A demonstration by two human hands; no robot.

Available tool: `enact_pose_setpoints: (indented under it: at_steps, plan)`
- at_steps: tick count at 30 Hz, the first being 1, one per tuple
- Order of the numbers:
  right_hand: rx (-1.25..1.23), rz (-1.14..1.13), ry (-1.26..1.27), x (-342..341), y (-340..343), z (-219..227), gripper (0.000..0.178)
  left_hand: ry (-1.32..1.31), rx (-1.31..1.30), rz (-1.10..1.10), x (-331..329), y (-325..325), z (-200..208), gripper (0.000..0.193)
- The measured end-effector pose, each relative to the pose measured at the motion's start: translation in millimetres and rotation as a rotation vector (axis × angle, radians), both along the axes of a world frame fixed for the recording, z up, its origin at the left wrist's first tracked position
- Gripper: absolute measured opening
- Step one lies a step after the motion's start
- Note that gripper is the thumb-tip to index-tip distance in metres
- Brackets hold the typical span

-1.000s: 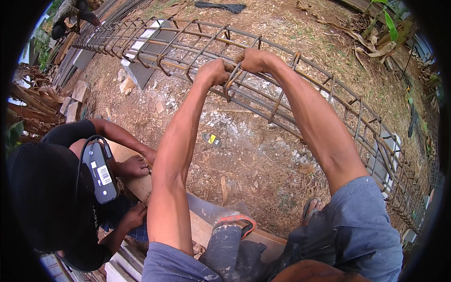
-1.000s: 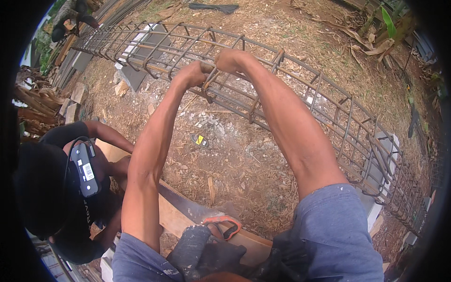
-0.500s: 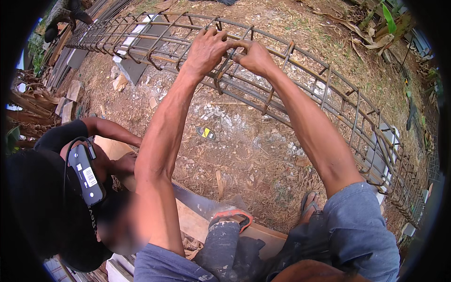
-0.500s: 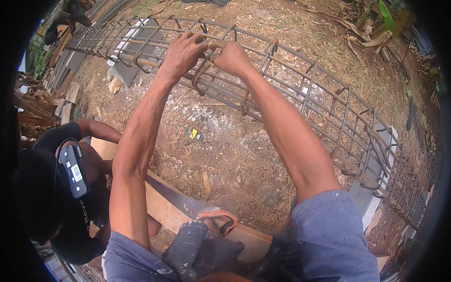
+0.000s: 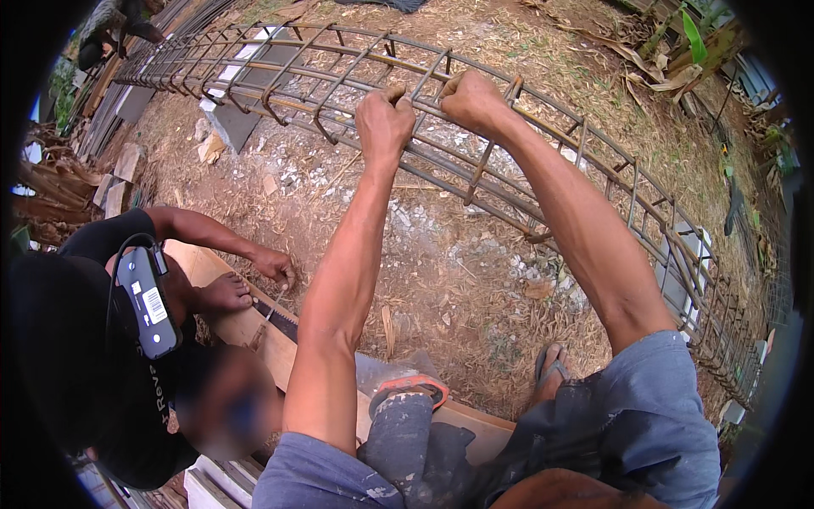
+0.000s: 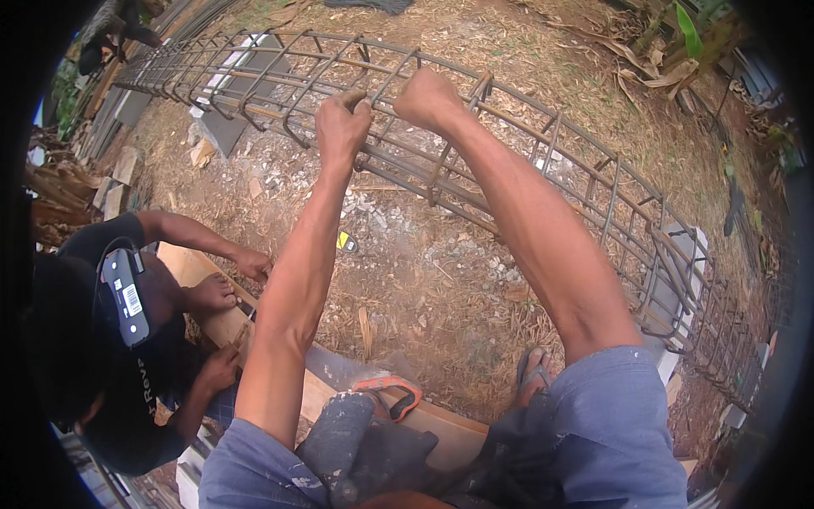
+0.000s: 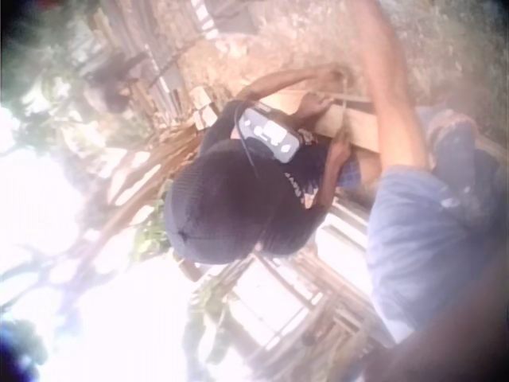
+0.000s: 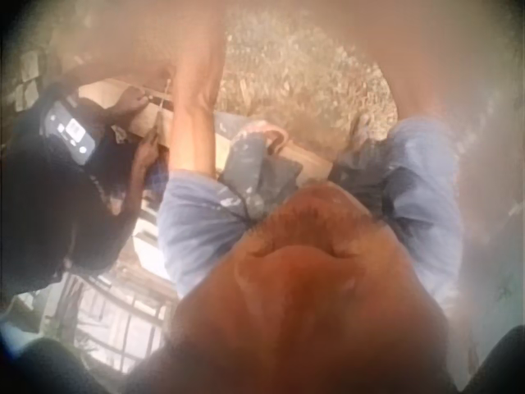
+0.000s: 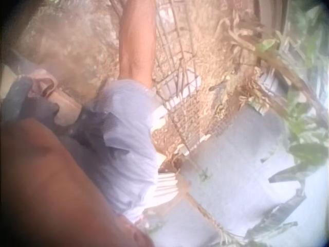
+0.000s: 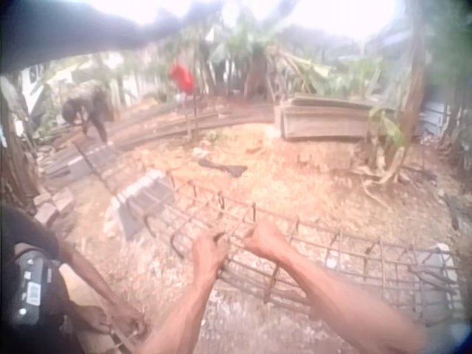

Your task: The person assembles a rebar cage by tying intersecting steel bars together with wire using pliers. They work along the length of the cage, securing each intersection point. Another person is visible nearby working on a wooden plank.

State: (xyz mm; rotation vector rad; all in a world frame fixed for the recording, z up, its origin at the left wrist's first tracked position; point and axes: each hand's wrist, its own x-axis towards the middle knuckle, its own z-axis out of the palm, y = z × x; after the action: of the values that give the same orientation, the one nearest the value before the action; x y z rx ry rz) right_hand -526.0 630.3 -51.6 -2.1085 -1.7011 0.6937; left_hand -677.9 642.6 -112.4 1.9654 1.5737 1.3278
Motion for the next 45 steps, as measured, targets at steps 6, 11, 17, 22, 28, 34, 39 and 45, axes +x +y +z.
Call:
enact_pose_setpoints:
  at_steps: [6, 11, 17, 22, 28, 34, 39, 45]
  plan:
    - [0.199, 0.383, -0.088, -9, -6, 14, 0.019, 0.103, -0.006, 0.032, 11, 3, 2, 0.021]
    - [0.302, 0.307, -0.093, -11, 27, 21, 0.019, 0.175, -0.152, 0.047, 13, 7, 21, 0.012]
    - [0.237, 0.275, -0.268, 0, 59, -6, 0.013, 0.146, -0.098, 0.07, 11, 4, 14, 0.011]
    - [-0.032, 0.324, 0.031, 31, 19, 4, 0.009, 0.214, -0.013, 0.104, 32, 2, 21, 0.012]
    - [0.093, 0.321, 0.031, 39, -71, 36, 0.039, 0.25, 0.075, 0.097, -1, 12, -11, 0.017]
    - [-0.089, -0.251, -0.43, 256, -248, 92, 0.04, 0.211, 0.058, 0.019, 23, -8, 2, 0.022]
    - [-0.683, -0.209, -0.702, 324, -361, 60, 0.061, 0.225, 0.195, 0.001, 28, -34, -4, 0.036]
    - [-0.283, -0.186, -0.841, 325, -380, 45, 0.039, 0.226, 0.133, -0.293, 69, -92, 17, 0.052]
